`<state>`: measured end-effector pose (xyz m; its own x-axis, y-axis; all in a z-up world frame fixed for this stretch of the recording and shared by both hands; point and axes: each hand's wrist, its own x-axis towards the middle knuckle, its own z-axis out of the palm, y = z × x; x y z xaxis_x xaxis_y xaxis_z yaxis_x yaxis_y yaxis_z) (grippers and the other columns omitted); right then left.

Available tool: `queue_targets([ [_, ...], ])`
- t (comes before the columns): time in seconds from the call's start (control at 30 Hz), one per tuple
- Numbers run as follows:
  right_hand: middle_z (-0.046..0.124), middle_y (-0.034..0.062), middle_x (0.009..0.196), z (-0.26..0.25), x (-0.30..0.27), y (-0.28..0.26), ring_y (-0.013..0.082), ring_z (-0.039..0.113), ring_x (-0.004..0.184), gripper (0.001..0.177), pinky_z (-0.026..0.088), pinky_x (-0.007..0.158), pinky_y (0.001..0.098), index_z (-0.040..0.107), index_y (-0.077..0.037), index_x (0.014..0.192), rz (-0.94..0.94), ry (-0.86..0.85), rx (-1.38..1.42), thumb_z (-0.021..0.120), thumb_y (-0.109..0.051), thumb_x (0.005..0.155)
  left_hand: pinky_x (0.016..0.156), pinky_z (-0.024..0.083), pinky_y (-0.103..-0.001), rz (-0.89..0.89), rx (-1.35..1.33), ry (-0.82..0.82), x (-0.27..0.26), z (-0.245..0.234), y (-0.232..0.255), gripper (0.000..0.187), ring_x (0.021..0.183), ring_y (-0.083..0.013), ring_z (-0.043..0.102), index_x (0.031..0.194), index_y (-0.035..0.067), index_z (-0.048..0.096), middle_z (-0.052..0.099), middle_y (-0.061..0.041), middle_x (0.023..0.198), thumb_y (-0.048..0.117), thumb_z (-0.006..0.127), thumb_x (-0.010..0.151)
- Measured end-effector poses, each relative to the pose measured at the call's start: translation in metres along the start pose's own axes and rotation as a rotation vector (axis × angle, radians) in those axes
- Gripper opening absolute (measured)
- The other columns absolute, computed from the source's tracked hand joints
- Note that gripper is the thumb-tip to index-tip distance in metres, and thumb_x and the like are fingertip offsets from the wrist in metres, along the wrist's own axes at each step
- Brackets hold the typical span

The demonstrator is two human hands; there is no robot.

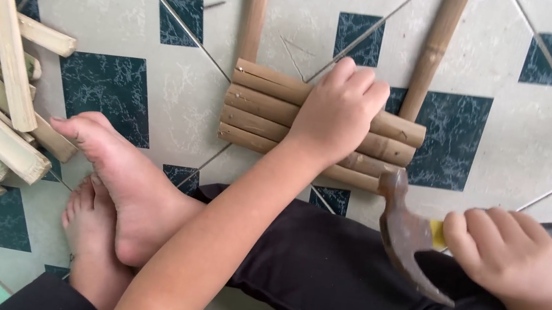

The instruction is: Hammering small nails into bamboo slats to assemble a miniature furniture structure on a tiled floor.

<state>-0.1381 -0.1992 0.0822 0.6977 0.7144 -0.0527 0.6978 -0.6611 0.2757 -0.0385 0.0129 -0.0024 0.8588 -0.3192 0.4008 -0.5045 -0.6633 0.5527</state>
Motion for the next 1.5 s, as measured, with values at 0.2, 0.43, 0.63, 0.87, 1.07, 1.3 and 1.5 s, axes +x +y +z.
queue_targets([
  [0.2, 0.048, -0.0056, 0.065, 0.007, 0.009, -0.001, 0.0058, 0.049, 0.053, 0.029, 0.035, 0.049, 0.0201, 0.054, -0.013, 0.087, 0.235, -0.044, -0.122, 0.055, -0.041, 0.096, 0.066, 0.04, -0.033, -0.014, -0.053, 0.043, 0.004, -0.005, 0.002, 0.007, 0.069, -0.0219, 0.038, 0.068, 0.006, 0.045, 0.044, -0.006, 0.068, 0.003, 0.047, 0.075],
  [0.43, 0.051, -0.0077, 0.076, 0.003, 0.011, 0.0, 0.0047, 0.05, 0.062, 0.02, 0.037, 0.057, 0.0177, 0.053, -0.018, 0.094, 0.159, -0.068, -0.266, 0.065, -0.028, 0.082, 0.07, 0.041, -0.032, -0.031, -0.048, -0.015, 0.002, 0.0, 0.002, 0.01, 0.07, -0.0206, 0.04, 0.068, 0.007, 0.047, 0.046, -0.005, 0.066, 0.001, 0.048, 0.076],
  [0.63, 0.05, -0.0034, 0.069, 0.018, -0.016, -0.002, 0.0106, 0.05, 0.056, 0.014, 0.039, 0.054, 0.0237, 0.052, -0.012, 0.084, 0.39, 0.078, -0.138, 0.066, -0.014, 0.084, 0.066, 0.042, -0.031, -0.004, -0.028, 0.06, 0.0, -0.002, 0.002, 0.011, 0.068, -0.0206, 0.039, 0.067, 0.005, 0.048, 0.046, -0.006, 0.066, -0.005, 0.05, 0.071],
  [0.87, 0.058, 0.0029, 0.081, 0.035, 0.01, 0.012, 0.0191, 0.054, 0.055, 0.018, 0.041, 0.049, 0.0277, 0.052, -0.011, 0.101, 0.782, -0.023, -0.059, 0.065, -0.023, 0.098, 0.067, 0.041, -0.031, -0.004, -0.067, 0.069, -0.002, -0.005, 0.003, 0.01, 0.069, -0.0203, 0.039, 0.066, 0.006, 0.048, 0.046, -0.004, 0.066, -0.001, 0.049, 0.072],
  [1.07, 0.055, -0.0052, 0.085, 0.047, 0.015, 0.03, 0.0073, 0.055, 0.064, 0.025, 0.043, 0.054, 0.0177, 0.056, -0.018, 0.102, 0.778, -0.086, -0.311, 0.064, -0.041, 0.097, 0.068, 0.041, -0.03, 0.017, -0.096, 0.066, -0.003, -0.006, 0.005, 0.011, 0.07, -0.02, 0.04, 0.065, 0.007, 0.048, 0.047, -0.003, 0.065, -0.001, 0.048, 0.072],
  [1.3, 0.052, 0.0156, 0.1, -0.001, -0.009, 0.003, 0.0272, 0.052, 0.083, 0.023, 0.044, 0.07, 0.0341, 0.062, 0.004, 0.113, 0.861, 0.19, 0.355, 0.067, 0.0, 0.09, 0.076, 0.039, -0.032, 0.131, -0.045, 0.101, -0.003, -0.008, 0.007, 0.007, 0.071, -0.0195, 0.041, 0.07, 0.008, 0.049, 0.045, -0.002, 0.07, 0.002, 0.052, 0.071],
  [1.5, 0.057, 0.0195, 0.099, 0.019, -0.133, -0.082, 0.0293, 0.055, 0.086, 0.03, 0.046, 0.079, 0.037, 0.055, 0.007, 0.106, 0.96, 0.244, 0.516, 0.059, 0.018, 0.079, 0.076, 0.037, -0.032, 0.294, 0.146, 0.169, -0.014, -0.016, 0.018, 0.005, 0.07, -0.0194, 0.043, 0.067, 0.01, 0.051, 0.049, -0.002, 0.072, 0.007, 0.056, 0.068],
])
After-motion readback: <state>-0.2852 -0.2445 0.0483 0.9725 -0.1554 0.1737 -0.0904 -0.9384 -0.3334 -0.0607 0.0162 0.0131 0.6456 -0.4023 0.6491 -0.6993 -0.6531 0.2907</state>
